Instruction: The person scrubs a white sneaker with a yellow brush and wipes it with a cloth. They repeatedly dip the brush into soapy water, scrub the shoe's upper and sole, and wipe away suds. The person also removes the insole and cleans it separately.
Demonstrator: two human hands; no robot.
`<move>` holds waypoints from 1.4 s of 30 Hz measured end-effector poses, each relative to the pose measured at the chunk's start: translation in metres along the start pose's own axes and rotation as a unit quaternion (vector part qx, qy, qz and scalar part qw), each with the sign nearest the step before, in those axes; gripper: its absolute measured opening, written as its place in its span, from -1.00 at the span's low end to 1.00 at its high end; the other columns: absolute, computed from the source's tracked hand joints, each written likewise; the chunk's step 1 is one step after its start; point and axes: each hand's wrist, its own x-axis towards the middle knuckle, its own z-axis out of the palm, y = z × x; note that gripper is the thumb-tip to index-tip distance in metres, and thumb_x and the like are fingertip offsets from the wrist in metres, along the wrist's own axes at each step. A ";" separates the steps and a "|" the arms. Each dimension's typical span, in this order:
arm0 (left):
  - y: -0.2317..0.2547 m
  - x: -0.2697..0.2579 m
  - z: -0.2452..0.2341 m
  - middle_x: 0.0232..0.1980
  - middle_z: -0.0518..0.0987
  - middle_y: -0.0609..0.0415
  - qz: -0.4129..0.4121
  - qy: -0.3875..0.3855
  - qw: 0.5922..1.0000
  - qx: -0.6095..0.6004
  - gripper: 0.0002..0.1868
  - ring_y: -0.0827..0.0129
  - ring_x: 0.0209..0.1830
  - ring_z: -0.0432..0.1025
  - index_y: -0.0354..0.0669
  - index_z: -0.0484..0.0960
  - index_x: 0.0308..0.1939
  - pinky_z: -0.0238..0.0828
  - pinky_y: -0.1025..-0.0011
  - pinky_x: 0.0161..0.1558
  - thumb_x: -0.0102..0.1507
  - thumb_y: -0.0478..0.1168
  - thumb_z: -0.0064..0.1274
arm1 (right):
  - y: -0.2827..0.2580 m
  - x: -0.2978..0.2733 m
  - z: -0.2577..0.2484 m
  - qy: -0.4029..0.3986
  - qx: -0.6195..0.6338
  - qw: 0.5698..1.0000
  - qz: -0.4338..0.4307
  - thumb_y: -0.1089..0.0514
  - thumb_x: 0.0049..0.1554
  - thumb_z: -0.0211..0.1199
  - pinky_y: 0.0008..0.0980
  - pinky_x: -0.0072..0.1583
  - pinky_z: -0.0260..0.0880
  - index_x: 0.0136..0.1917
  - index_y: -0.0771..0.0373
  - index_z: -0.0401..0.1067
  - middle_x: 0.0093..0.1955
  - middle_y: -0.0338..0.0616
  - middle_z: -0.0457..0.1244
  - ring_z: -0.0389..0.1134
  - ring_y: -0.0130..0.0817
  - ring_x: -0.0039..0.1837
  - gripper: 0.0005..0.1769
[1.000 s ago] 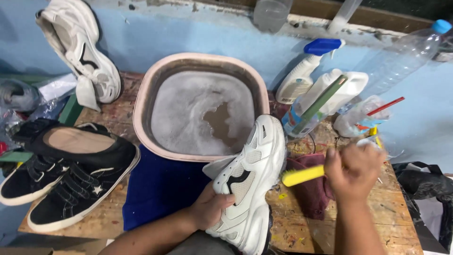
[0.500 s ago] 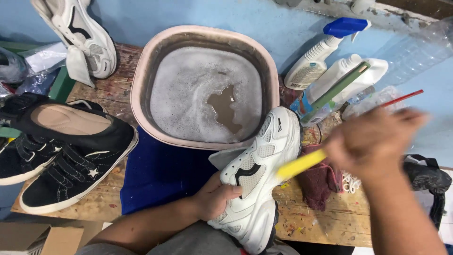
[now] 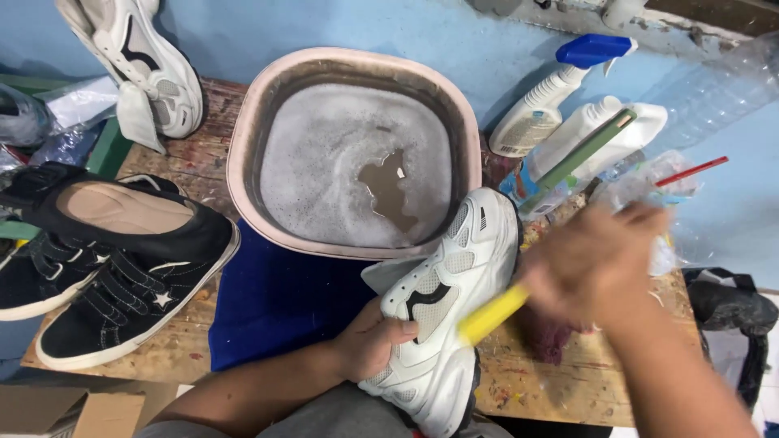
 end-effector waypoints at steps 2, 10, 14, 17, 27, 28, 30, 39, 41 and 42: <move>0.004 0.000 0.003 0.49 0.34 -0.15 0.012 -0.026 0.999 -0.013 -0.34 0.07 0.56 0.18 -0.40 0.22 0.49 0.01 0.07 0.59 0.34 -0.19 -0.06 | 0.037 -0.022 0.008 0.015 -0.079 0.995 0.054 0.08 0.29 -0.08 0.02 0.21 0.05 -0.50 0.07 0.07 -0.52 -0.25 -0.22 -0.06 -0.17 -0.32 -0.50; 0.007 0.001 0.004 0.43 0.41 -0.12 -0.013 -0.019 0.999 -0.027 -0.36 0.09 0.48 0.28 -0.35 0.28 0.46 0.13 0.10 0.52 0.32 -0.19 0.00 | 0.008 0.004 0.011 -0.006 0.014 0.999 0.028 0.07 0.26 -0.08 -0.16 0.31 -0.15 -0.48 0.11 0.22 -0.52 -0.22 -0.01 0.08 -0.17 -0.17 -0.54; 0.018 -0.001 0.011 0.41 0.43 -0.15 -0.012 -0.030 0.999 -0.041 -0.43 0.09 0.45 0.31 -0.38 0.32 0.43 0.19 0.11 0.50 0.38 -0.18 -0.05 | 0.007 -0.037 0.044 -0.129 0.028 0.976 0.171 0.02 0.04 -0.06 0.31 0.60 -0.45 -0.50 -0.02 0.07 -0.35 -0.28 -0.04 0.11 0.10 0.12 -0.70; 0.019 -0.001 0.012 0.43 0.41 -0.11 0.001 -0.041 0.999 0.008 -0.40 0.17 0.48 0.29 -0.34 0.29 0.45 0.20 0.21 0.51 0.47 0.03 -0.22 | -0.034 0.012 0.016 0.032 0.061 0.998 0.010 0.04 0.30 -0.09 -0.09 0.35 -0.22 -0.42 0.04 0.24 -0.44 -0.26 0.00 0.04 -0.20 -0.18 -0.56; 0.029 0.000 0.021 0.45 0.39 -0.16 -0.014 -0.044 0.997 -0.055 -0.35 0.12 0.48 0.29 -0.38 0.25 0.48 0.24 0.16 0.51 0.47 0.05 -0.20 | -0.009 -0.006 0.026 0.022 0.040 0.998 0.048 0.17 0.25 0.05 0.06 0.50 -0.36 -0.22 0.16 0.08 -0.33 -0.18 0.01 0.13 -0.03 -0.11 -0.76; 0.030 0.000 0.022 0.47 0.36 -0.14 0.001 -0.046 0.998 -0.045 -0.36 0.13 0.51 0.25 -0.37 0.24 0.49 0.17 0.18 0.55 0.49 0.05 -0.23 | -0.008 -0.001 0.024 0.010 0.024 0.997 0.077 0.15 0.28 -0.03 0.00 0.51 -0.28 -0.32 0.12 0.16 -0.40 -0.22 -0.02 0.15 -0.09 -0.14 -0.70; 0.029 0.003 0.022 0.50 0.32 -0.13 0.030 -0.045 0.998 -0.034 -0.37 0.14 0.55 0.21 -0.36 0.23 0.49 0.10 0.19 0.59 0.50 0.05 -0.26 | -0.018 0.017 0.020 0.002 0.009 0.996 0.092 0.13 0.30 -0.10 -0.05 0.52 -0.20 -0.42 0.08 0.25 -0.46 -0.27 -0.04 0.18 -0.14 -0.17 -0.56; 0.036 0.004 0.024 0.49 0.34 -0.16 0.026 -0.039 0.999 -0.010 -0.38 0.14 0.54 0.23 -0.34 0.22 0.50 0.16 0.22 0.55 0.50 0.04 -0.29 | -0.038 0.030 0.017 -0.063 0.044 0.996 0.044 0.10 0.31 -0.07 -0.02 0.17 -0.14 -0.38 0.03 0.29 -0.42 -0.34 0.16 0.15 -0.10 -0.19 -0.60; 0.036 0.005 0.025 0.56 0.24 -0.18 0.071 -0.054 0.996 0.007 -0.39 0.11 0.63 0.10 -0.36 0.16 0.52 -0.05 0.21 0.65 0.52 0.01 -0.31 | -0.048 0.036 0.016 -0.072 0.064 0.995 0.039 0.01 0.33 -0.17 -0.04 0.15 -0.02 -0.47 -0.02 0.32 -0.52 -0.40 0.07 0.21 -0.26 -0.25 -0.46; 0.039 0.003 0.025 0.56 0.24 -0.18 0.065 -0.054 0.996 0.006 -0.39 0.11 0.63 0.10 -0.36 0.16 0.52 -0.05 0.21 0.65 0.52 0.01 -0.31 | -0.042 0.036 0.016 -0.074 0.065 0.994 0.044 0.01 0.33 -0.17 -0.04 0.15 -0.02 -0.47 -0.02 0.32 -0.52 -0.40 0.07 0.21 -0.26 -0.25 -0.46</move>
